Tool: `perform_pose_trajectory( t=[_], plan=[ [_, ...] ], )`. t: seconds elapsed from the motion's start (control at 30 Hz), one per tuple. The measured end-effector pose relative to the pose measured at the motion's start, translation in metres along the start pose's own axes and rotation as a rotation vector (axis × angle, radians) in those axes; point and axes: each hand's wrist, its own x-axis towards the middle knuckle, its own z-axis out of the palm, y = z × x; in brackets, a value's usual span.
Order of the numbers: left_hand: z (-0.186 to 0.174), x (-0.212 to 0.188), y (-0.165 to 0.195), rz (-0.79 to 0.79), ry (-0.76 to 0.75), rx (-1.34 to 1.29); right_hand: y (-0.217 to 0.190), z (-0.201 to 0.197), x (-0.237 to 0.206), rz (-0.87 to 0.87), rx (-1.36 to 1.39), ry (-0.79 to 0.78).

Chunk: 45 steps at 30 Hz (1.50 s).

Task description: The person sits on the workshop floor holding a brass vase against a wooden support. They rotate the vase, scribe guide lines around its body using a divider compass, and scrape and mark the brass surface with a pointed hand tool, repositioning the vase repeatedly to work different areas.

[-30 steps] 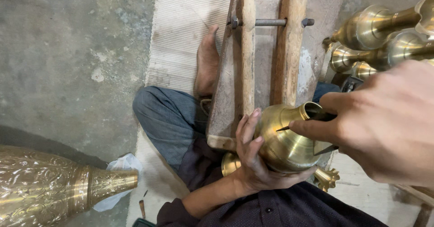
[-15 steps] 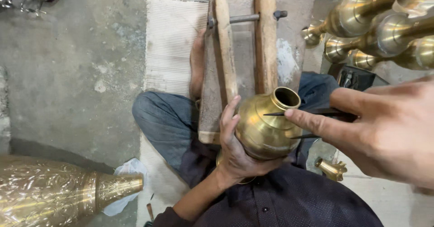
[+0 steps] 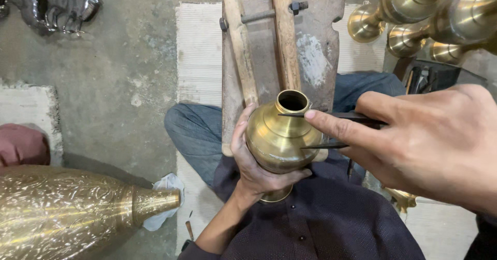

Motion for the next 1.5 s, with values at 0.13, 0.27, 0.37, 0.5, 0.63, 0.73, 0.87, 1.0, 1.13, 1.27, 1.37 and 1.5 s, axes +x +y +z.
perform_pose_trajectory(
  t=[0.13, 0.27, 0.37, 0.5, 0.63, 0.73, 0.87, 1.0, 1.13, 1.27, 1.37, 1.5],
  plan=[
    [-0.005, 0.001, -0.001, 0.028, 0.006, 0.098, 0.008, 0.024, -0.017, 0.006, 0.097, 0.036],
    [-0.013, 0.004, -0.005, 0.016, -0.021, 0.106, 0.023, 0.065, -0.037, 0.043, 0.381, 0.313],
    [-0.015, 0.003, -0.005, -0.05, -0.05, 0.063, 0.033, 0.105, -0.049, 0.125, 0.713, 0.639],
    [0.008, 0.001, 0.003, 0.01, 0.114, 0.092, 0.018, 0.164, -0.064, 0.465, 1.17, 0.826],
    [0.029, -0.004, 0.021, 0.085, 0.236, 0.466, 0.025, 0.216, -0.069, 0.636, 1.314, 0.939],
    [0.024, 0.0, 0.024, 0.129, 0.187, 0.528, 0.032, 0.255, -0.072, 0.701, 1.333, 0.97],
    [0.008, 0.0, 0.025, 0.064, 0.078, 0.375, 0.036, 0.309, -0.073, 0.816, 1.21, 0.892],
    [-0.002, 0.001, 0.012, 0.021, 0.014, 0.183, 0.036, 0.356, -0.07, 0.929, 1.264, 0.82],
    [0.006, -0.002, 0.0, 0.065, 0.1, 0.158, 0.032, 0.378, -0.058, 1.023, 1.107, 0.748],
    [0.02, -0.008, -0.001, 0.132, 0.191, 0.342, 0.024, 0.372, -0.05, 1.073, 0.827, 0.65],
    [0.027, -0.013, 0.003, 0.135, 0.22, 0.427, 0.018, 0.365, -0.044, 1.157, 0.777, 0.535],
    [0.03, -0.012, 0.003, 0.143, 0.226, 0.432, 0.013, 0.359, -0.039, 1.18, 0.668, 0.523]
  ],
)
